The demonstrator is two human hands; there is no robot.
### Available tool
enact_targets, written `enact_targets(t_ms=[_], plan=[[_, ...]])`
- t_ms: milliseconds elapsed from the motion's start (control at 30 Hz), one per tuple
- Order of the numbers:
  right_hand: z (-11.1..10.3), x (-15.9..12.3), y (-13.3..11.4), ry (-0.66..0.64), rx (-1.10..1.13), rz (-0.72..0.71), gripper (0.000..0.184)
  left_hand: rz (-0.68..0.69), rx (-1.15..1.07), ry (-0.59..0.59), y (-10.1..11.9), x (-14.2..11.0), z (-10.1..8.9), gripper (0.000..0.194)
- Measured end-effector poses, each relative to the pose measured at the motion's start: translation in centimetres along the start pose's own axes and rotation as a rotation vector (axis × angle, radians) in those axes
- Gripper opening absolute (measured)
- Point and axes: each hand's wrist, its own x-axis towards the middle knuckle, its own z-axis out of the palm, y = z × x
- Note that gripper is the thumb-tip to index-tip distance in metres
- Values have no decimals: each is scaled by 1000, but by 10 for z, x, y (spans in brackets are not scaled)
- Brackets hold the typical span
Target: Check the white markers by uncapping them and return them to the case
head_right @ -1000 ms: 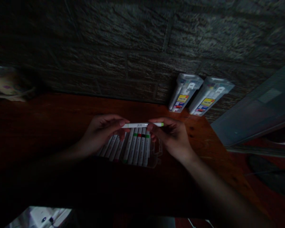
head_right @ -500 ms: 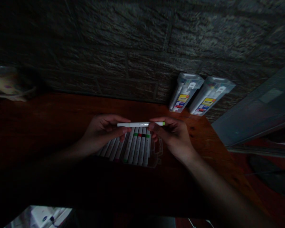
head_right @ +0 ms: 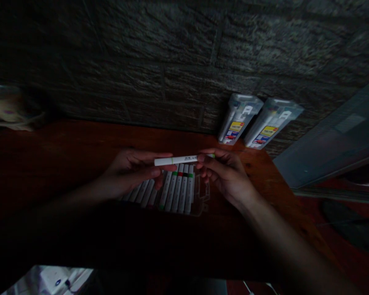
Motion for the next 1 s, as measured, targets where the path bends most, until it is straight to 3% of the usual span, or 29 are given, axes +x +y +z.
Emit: enact_targets(t_ms=[233, 533, 667, 1000], plan=[[-1, 1, 1, -9, 18, 6, 19, -22, -84, -50, -3, 0, -2, 32], [-2, -1, 2, -40, -16, -41, 17, -103, -271, -31, -3, 2, -2, 28], [-3, -2, 2, -46, -34, -51, 15, -124, -271, -20, -5, 2, -3, 26], [-2, 1, 0, 4, -10, 10, 17, -31, -111, -6, -4, 2, 0, 29]])
